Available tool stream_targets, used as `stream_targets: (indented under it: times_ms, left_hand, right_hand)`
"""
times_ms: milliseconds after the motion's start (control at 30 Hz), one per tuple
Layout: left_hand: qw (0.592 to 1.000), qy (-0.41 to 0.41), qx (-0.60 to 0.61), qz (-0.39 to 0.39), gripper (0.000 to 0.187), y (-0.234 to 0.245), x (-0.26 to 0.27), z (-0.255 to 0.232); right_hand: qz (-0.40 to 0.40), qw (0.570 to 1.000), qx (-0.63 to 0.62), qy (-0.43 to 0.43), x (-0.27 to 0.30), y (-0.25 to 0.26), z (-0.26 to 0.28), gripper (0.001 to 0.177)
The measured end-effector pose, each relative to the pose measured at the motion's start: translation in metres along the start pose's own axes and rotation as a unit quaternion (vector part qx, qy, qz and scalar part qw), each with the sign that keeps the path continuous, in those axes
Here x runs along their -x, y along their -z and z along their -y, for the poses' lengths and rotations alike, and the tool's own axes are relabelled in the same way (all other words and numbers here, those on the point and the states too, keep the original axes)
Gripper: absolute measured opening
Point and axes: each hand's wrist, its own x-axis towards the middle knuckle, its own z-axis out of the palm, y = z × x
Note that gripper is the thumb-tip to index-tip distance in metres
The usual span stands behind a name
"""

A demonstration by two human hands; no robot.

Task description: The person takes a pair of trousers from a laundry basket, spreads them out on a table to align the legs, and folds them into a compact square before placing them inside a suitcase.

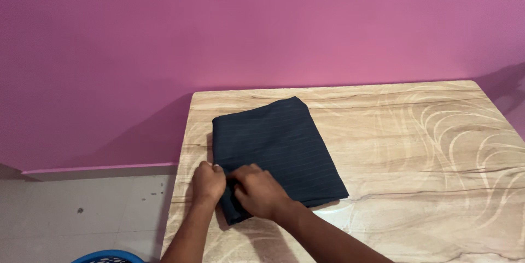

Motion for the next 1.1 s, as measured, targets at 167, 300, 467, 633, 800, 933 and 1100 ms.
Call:
stream_targets:
  times_ms: [167, 300, 467, 633, 800, 933, 1100]
  left_hand:
    - [0.993, 0.104, 0.054, 0.010, 0.056, 0.000, 0.006, -0.021]
    - [0.991, 0.132, 0.012, 0.019, 0.076, 0.014, 0.021, -0.047]
    - [0.952, 0.182, 0.225, 0.100, 0.054, 0.010, 0.023, -0.050]
    - [0.925, 0.218, 0.285, 0.128, 0.056, 0.004, 0.023, -0.059]
    - [0.943, 0.099, 0.287, 0.133, 0.052, -0.007, 0.042, -0.100]
    - [0.931, 0.085, 0.301, 0.190, 0.045, -0.024, 0.047, -0.145]
    - [0.930, 0.053, 0.278, 0.237, 0.045, -0.067, 0.059, -0.225]
  right_hand:
    - [-0.188, 0.973, 0.074, -0.112, 0.002, 0.023, -0.040, 0.038]
    - [-0.265, 0.921, 0.169, -0.229, 0.008, 0.054, -0.081, 0.061]
    - [-0.201, 0.871, -0.172, -0.414, 0.015, 0.082, -0.130, 0.058]
    - [-0.106, 0.803, -0.453, -0.372, 0.032, 0.095, -0.169, 0.055]
    - [-0.111, 0.769, -0.529, -0.342, 0.051, 0.112, -0.174, 0.045]
    - [-0.163, 0.774, -0.521, -0.320, 0.073, 0.143, -0.190, 0.045]
    - [-0.248, 0.774, -0.506, -0.288, 0.127, 0.187, -0.232, 0.040]
